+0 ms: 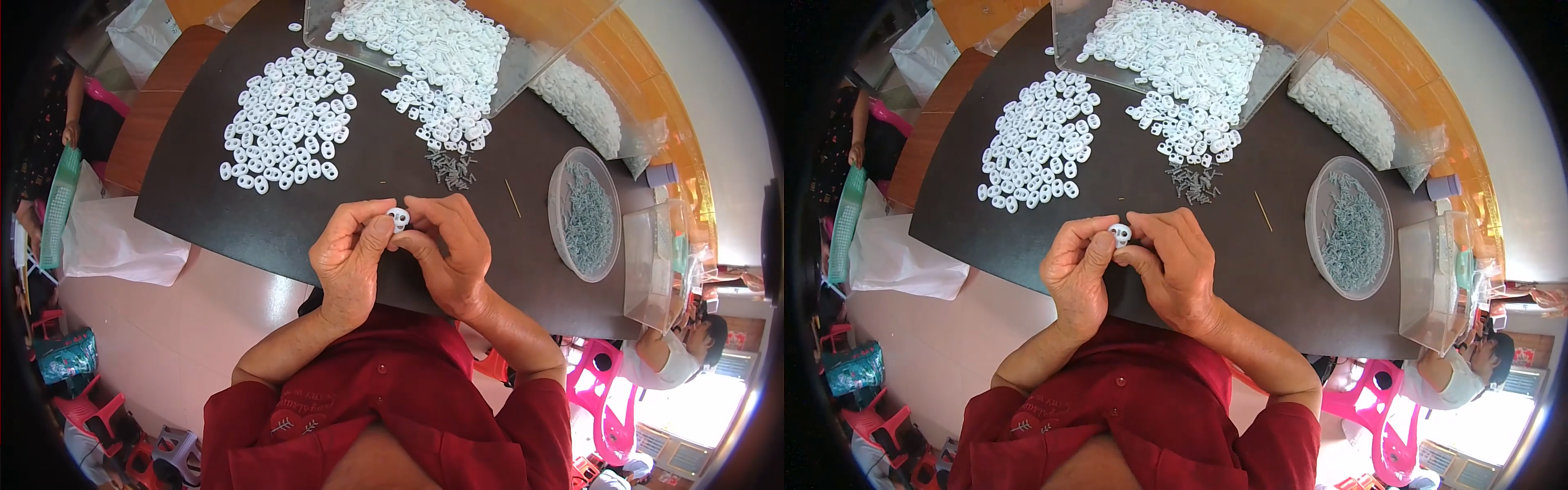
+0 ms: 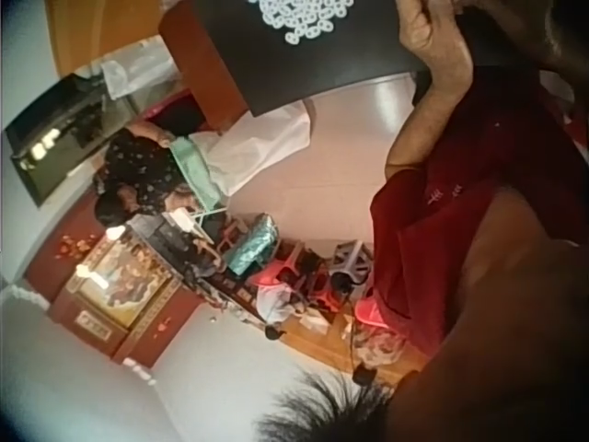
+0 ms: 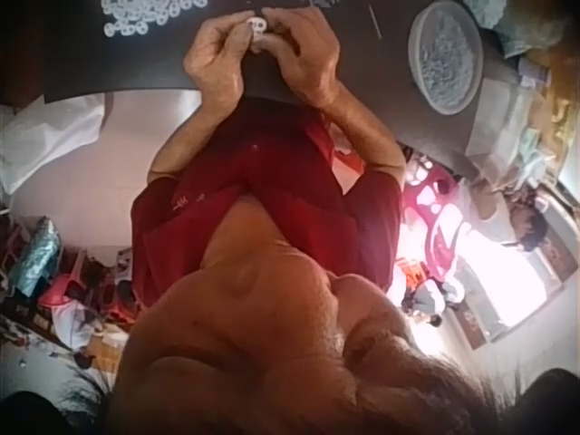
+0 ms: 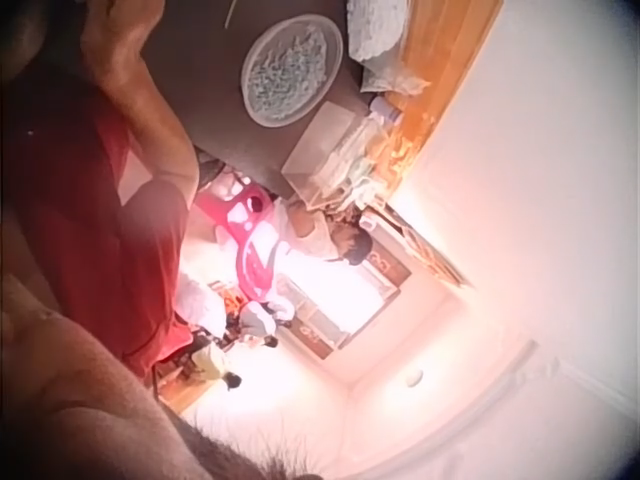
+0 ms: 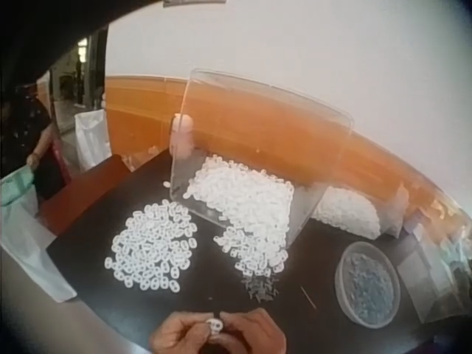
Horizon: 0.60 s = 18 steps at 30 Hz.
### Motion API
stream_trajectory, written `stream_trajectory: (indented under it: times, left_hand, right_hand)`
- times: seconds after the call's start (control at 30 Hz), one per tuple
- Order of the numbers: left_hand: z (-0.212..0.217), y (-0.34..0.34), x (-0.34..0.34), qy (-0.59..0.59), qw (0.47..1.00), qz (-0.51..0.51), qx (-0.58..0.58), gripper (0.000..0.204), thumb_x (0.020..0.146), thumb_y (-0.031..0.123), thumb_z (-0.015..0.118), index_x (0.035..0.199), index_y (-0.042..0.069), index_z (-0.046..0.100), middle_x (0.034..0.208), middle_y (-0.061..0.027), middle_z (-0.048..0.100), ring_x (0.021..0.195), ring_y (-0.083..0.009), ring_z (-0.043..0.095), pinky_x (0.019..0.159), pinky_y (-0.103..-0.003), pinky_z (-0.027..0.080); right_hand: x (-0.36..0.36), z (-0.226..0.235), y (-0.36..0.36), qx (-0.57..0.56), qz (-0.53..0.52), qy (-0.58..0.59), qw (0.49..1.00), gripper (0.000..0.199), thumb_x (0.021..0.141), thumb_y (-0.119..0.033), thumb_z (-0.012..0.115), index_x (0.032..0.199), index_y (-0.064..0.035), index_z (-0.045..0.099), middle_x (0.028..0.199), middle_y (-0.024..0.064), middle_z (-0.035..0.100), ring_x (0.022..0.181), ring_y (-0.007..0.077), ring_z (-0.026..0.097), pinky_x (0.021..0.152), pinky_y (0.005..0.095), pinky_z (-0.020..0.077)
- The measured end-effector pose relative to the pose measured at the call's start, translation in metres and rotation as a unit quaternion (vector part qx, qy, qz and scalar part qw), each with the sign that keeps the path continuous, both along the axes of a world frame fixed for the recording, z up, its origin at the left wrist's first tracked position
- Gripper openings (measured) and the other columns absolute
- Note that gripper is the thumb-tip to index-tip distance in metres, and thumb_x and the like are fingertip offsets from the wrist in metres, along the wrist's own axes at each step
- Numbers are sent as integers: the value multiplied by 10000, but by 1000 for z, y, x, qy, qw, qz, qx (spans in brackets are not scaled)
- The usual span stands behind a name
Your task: Assembling small white plastic components by manually inserting metal pins.
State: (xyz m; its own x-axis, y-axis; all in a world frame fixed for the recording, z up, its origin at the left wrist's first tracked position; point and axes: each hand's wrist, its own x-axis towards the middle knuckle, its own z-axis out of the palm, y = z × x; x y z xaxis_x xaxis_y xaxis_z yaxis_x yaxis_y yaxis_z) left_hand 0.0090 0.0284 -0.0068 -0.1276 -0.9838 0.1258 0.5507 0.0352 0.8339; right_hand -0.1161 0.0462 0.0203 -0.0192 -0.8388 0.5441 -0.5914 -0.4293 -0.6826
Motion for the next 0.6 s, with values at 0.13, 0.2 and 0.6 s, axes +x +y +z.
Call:
stream_trajectory:
  times: [0.13, 0.2, 0.6]
  left_hand:
    - [2, -1, 3, 6, 999, -32, 10, 196, 889, 47, 588, 1066, -37, 582, 885, -47, 604, 732, -67, 521, 661, -196, 455]
    - [6, 0, 4, -31, 998, -50, 15, 198, 874, 28, 603, 1062, -33, 595, 878, -29, 602, 740, -54, 525, 654, -187, 454]
    - [11, -15, 14, -116, 982, -143, 48, 204, 843, -7, 622, 1044, -39, 612, 816, -21, 584, 697, -64, 523, 619, -186, 452]
  right_hand:
    - [-8, 7, 2, 104, 26, -46, 993, 152, 830, -5, 623, 978, 30, 617, 832, 61, 604, 721, 96, 550, 650, 214, 450]
    - [-8, 10, 2, 143, 25, -100, 984, 118, 842, -7, 608, 952, 34, 620, 828, 52, 603, 724, 81, 543, 657, 208, 442]
    - [-9, 20, -2, 336, -26, -296, 894, 96, 823, -63, 606, 820, 28, 638, 711, 19, 600, 662, 55, 521, 593, 207, 428]
